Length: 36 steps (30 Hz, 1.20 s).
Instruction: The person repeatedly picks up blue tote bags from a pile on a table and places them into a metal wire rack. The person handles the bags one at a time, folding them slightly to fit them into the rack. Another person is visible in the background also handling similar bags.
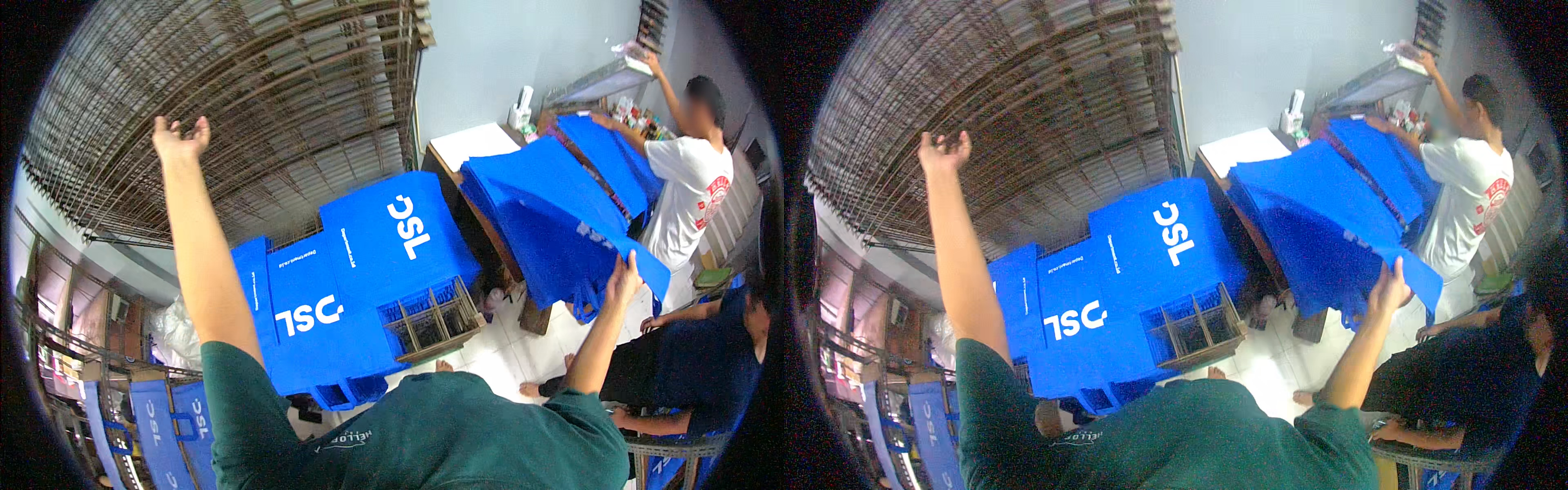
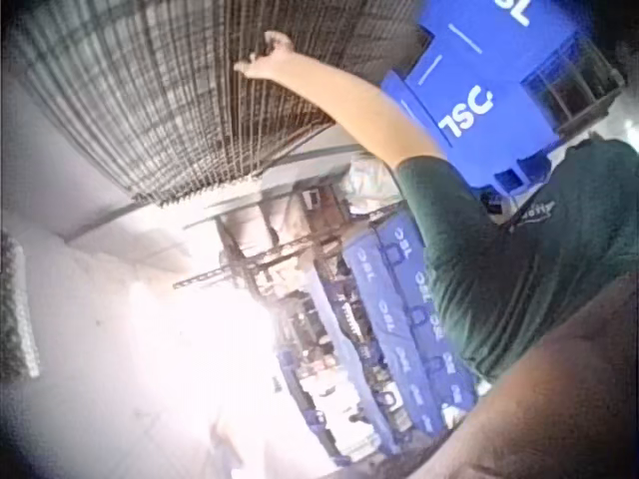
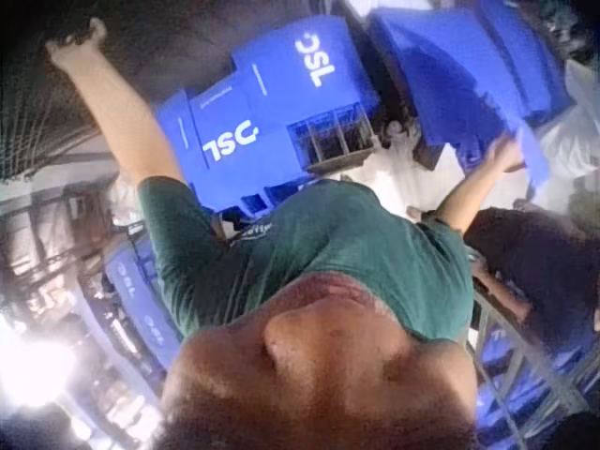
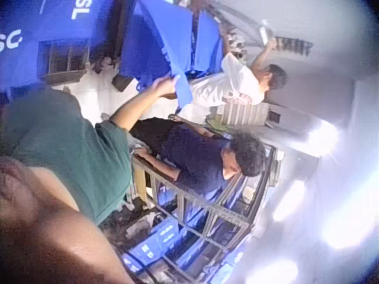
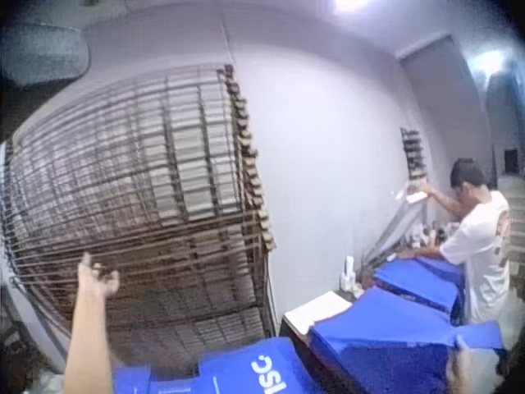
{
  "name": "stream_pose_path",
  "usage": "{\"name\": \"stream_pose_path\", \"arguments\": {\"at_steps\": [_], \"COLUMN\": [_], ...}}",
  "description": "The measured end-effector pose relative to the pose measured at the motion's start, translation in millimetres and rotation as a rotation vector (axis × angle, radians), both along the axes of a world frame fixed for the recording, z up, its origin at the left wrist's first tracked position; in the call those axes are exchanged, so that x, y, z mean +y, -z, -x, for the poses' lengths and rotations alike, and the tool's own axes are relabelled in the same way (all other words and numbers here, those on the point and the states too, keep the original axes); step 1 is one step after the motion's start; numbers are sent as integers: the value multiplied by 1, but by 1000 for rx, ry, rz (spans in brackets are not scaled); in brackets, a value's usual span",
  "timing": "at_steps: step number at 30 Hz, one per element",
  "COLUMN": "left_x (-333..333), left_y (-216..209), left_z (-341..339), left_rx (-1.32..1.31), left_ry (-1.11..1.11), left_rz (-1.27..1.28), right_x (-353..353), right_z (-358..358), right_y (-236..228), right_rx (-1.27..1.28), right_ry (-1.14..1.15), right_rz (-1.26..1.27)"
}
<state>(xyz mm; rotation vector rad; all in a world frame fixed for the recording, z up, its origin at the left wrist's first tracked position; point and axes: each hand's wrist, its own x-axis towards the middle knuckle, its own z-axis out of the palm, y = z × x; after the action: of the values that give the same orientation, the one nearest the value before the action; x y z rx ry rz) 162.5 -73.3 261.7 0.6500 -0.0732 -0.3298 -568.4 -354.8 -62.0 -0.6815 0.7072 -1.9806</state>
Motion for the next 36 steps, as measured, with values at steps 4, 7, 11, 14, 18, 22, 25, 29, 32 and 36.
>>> {"name": "stream_pose_path", "arguments": {"at_steps": [4,7,11,14,18,22,25,29,32,36], "left_x": [9,27,62,102,181,245,240,234,230,223], "left_y": [32,43,83,144,252,386,445,486,504,528], "left_z": [-7,41,77,130,201,242,253,262,266,267], "left_rx": [-120,-155,-201,-251,4,513,623,620,656,593], "left_ry": [-4,-112,-136,-5,172,268,114,87,9,-57], "left_rz": [22,36,43,140,24,-240,-355,-393,-443,-469], "right_x": [102,151,223,287,333,356,354,355,371,364], "right_z": [7,13,12,8,46,64,71,60,30,30], "right_y": [-61,-75,-90,-107,-97,-102,-111,-126,-145,-136], "right_rx": [-3,12,35,113,195,208,171,189,178,168], "right_ry": [27,75,31,133,358,434,444,359,345,197], "right_rz": [-30,33,96,57,-28,-80,-114,7,-53,48]}}
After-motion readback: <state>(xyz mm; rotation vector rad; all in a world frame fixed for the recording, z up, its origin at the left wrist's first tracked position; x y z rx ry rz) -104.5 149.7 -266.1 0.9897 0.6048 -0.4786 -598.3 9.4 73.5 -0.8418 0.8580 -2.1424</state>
